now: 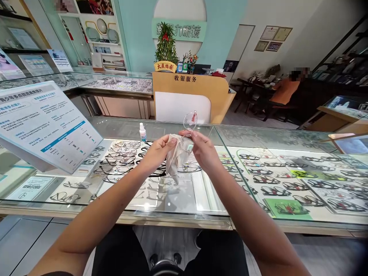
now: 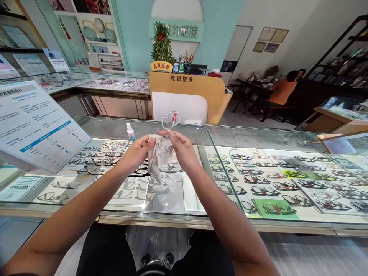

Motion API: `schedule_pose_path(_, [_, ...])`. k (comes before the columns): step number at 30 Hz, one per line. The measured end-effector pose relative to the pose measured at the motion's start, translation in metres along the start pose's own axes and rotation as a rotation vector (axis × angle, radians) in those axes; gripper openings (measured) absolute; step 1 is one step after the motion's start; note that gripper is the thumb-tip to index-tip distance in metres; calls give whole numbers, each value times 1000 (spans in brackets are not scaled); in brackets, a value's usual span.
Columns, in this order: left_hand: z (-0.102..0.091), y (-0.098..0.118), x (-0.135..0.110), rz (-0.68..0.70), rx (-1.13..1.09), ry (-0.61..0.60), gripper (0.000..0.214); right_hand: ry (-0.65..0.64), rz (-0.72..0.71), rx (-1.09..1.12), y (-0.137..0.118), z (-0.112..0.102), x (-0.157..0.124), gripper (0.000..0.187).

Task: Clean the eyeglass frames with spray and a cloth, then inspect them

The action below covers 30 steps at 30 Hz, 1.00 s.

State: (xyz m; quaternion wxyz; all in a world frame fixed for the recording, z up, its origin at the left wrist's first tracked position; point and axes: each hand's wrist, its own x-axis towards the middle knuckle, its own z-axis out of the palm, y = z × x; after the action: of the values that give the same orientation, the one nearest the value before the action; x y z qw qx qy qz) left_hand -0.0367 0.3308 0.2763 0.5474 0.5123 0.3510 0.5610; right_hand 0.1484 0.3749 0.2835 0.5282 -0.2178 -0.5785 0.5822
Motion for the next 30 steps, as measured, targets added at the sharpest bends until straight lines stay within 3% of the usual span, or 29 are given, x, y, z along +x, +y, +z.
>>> schedule_pose_path(10, [9, 4, -7, -69, -34, -67, 79, -22, 115, 25, 5, 8, -6, 46])
schedule_pose_path(20, [4, -3, -9, -179, -16, -139, 60, -21, 146, 86, 5, 15, -13, 47])
schedule_pose_path(25, [11, 0, -13, -105, 56, -60, 61, -26, 173, 119, 5, 21, -15, 46])
schedule_pose_path(30, [14, 0, -13, -80, -27, -28, 74, -3, 161, 122, 8, 24, -15, 49])
